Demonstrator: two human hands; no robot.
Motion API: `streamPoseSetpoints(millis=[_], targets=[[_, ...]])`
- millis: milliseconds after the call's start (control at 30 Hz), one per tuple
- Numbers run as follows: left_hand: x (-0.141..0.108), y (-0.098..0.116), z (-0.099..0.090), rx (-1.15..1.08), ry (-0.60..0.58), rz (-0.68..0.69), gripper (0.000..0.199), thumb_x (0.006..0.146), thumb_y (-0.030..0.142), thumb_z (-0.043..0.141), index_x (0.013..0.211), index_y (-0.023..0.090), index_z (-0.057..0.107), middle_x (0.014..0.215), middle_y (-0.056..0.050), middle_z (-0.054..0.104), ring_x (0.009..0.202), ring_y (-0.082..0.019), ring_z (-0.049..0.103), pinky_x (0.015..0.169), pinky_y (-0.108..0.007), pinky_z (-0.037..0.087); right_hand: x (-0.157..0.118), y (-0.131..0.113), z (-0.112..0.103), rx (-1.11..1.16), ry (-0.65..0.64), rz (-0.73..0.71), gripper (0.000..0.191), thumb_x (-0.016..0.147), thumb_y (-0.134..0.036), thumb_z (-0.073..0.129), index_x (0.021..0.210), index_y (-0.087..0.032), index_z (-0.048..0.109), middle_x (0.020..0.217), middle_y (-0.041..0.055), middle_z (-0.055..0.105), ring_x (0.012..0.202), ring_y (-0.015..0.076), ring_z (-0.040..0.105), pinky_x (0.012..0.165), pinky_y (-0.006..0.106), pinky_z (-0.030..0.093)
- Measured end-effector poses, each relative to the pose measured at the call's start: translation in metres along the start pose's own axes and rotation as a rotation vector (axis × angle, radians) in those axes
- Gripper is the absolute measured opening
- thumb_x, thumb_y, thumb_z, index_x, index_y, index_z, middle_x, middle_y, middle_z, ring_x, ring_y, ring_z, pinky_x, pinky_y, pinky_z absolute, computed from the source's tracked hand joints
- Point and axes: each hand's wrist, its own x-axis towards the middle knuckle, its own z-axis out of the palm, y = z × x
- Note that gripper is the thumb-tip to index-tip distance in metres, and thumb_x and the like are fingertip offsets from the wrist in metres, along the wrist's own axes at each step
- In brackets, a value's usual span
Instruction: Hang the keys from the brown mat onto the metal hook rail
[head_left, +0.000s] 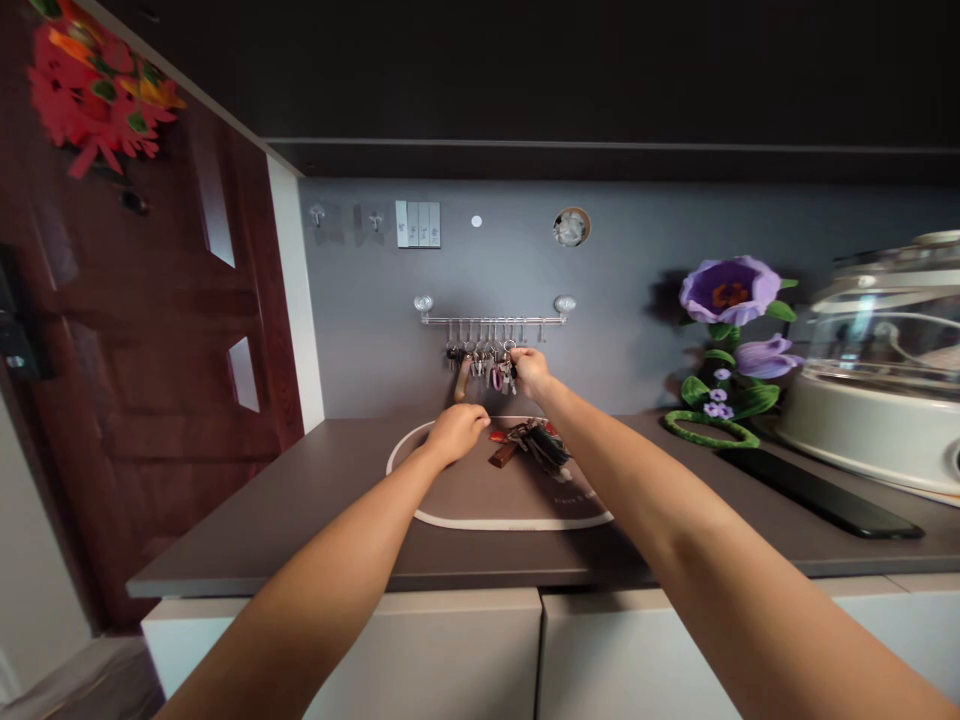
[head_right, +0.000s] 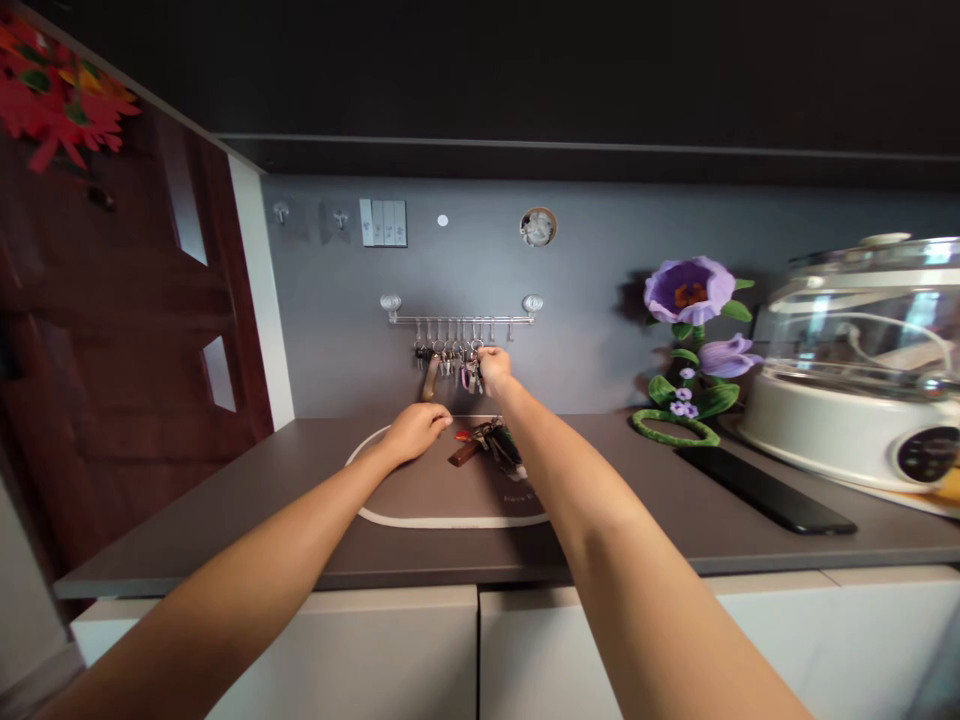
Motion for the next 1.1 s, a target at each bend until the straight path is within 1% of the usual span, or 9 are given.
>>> streamPoseSetpoints(millis=[133, 233, 333, 433, 567, 733, 867, 1000, 1100], targets=[[0.000, 0.000, 0.000, -0.012, -0.007, 0.017, 0.025, 0.082, 0.028, 0.042, 0.083, 0.018, 0.065, 0.081, -0.004, 0.066, 0.076, -0.015, 0.058, 0.070, -0.024, 0.039, -0.001, 0.000, -0.001, -0.026, 0.018, -0.014, 0.008, 0.066, -0.011, 0.047, 0.060, -0.017, 0.046, 0.043, -0.0073, 0.042, 0.039, 0.0055, 0.038, 0.039, 0.016, 0.031], [0.000, 0.000, 0.001, -0.022, -0.001, 0.038, 0.025, 0.082, 0.028, 0.041, 0.085, 0.018, 0.065, 0.081, -0.004, 0.066, 0.076, -0.016, 0.058, 0.070, -0.024, 0.039, -0.002, 0.001, -0.005, -0.059, 0.027, -0.015, 0.006, 0.066, -0.012, 0.048, 0.067, -0.017, 0.047, 0.049, -0.0077, 0.044, 0.043, 0.0051, 0.040, 0.042, 0.015, 0.032], [0.000, 0.001, 0.001, -0.026, 0.003, 0.049, 0.026, 0.082, 0.028, 0.042, 0.084, 0.017, 0.065, 0.081, -0.005, 0.066, 0.076, -0.016, 0.058, 0.070, -0.024, 0.040, -0.004, 0.000, -0.009, -0.064, 0.016, -0.012, 0.010, 0.068, -0.015, 0.049, 0.078, -0.018, 0.047, 0.057, -0.0070, 0.049, 0.049, 0.0054, 0.044, 0.046, 0.014, 0.034], [0.000, 0.002, 0.000, -0.040, -0.002, 0.060, 0.025, 0.081, 0.028, 0.042, 0.084, 0.017, 0.065, 0.082, -0.005, 0.066, 0.077, -0.016, 0.058, 0.071, -0.024, 0.040, -0.008, -0.002, -0.013, -0.069, 0.028, -0.021, 0.015, 0.068, -0.016, 0.051, 0.083, -0.018, 0.048, 0.065, -0.0054, 0.052, 0.057, 0.0057, 0.047, 0.052, 0.015, 0.037], [-0.001, 0.003, -0.001, -0.084, -0.006, 0.057, 0.025, 0.080, 0.028, 0.043, 0.086, 0.017, 0.065, 0.084, -0.004, 0.066, 0.078, -0.015, 0.058, 0.071, -0.024, 0.040, -0.020, -0.010, -0.019, -0.090, 0.050, -0.032, 0.017, 0.067, -0.015, 0.053, 0.084, -0.018, 0.050, 0.072, -0.0036, 0.055, 0.062, 0.0061, 0.048, 0.058, 0.017, 0.039], [-0.003, 0.007, -0.001, -0.182, -0.039, 0.020, 0.026, 0.078, 0.032, 0.046, 0.090, 0.017, 0.064, 0.086, -0.004, 0.066, 0.077, -0.014, 0.058, 0.070, -0.023, 0.042, -0.047, -0.019, -0.032, -0.099, 0.008, -0.049, 0.019, 0.068, -0.016, 0.054, 0.087, -0.018, 0.052, 0.078, -0.0014, 0.059, 0.066, 0.0071, 0.052, 0.063, 0.020, 0.040], [-0.007, 0.011, 0.000, -0.249, -0.123, 0.011, 0.032, 0.075, 0.038, 0.049, 0.092, 0.016, 0.063, 0.084, -0.004, 0.066, 0.072, -0.014, 0.058, 0.066, -0.023, 0.041, -0.069, -0.010, -0.049, -0.150, -0.009, -0.111, 0.019, 0.068, -0.016, 0.054, 0.087, -0.017, 0.053, 0.077, -0.0003, 0.061, 0.071, 0.0089, 0.054, 0.068, 0.022, 0.040], [-0.011, 0.015, -0.001, -0.244, -0.233, 0.080, 0.039, 0.074, 0.048, 0.045, 0.080, 0.015, 0.064, 0.078, -0.004, 0.066, 0.067, -0.013, 0.056, 0.062, -0.022, 0.039, -0.085, 0.009, -0.070, -0.253, -0.049, -0.163, 0.020, 0.068, -0.016, 0.053, 0.088, -0.017, 0.055, 0.075, -0.0002, 0.062, 0.074, 0.0105, 0.056, 0.071, 0.024, 0.040], [-0.014, 0.019, -0.001, -0.202, -0.253, 0.088, 0.043, 0.073, 0.054, 0.044, 0.074, 0.015, 0.064, 0.077, -0.003, 0.065, 0.066, -0.013, 0.055, 0.060, -0.023, 0.037, -0.091, 0.018, -0.079, -0.351, -0.109, -0.217, 0.020, 0.067, -0.016, 0.055, 0.087, -0.018, 0.058, 0.075, -0.0006, 0.062, 0.072, 0.0110, 0.055, 0.072, 0.025, 0.041]])
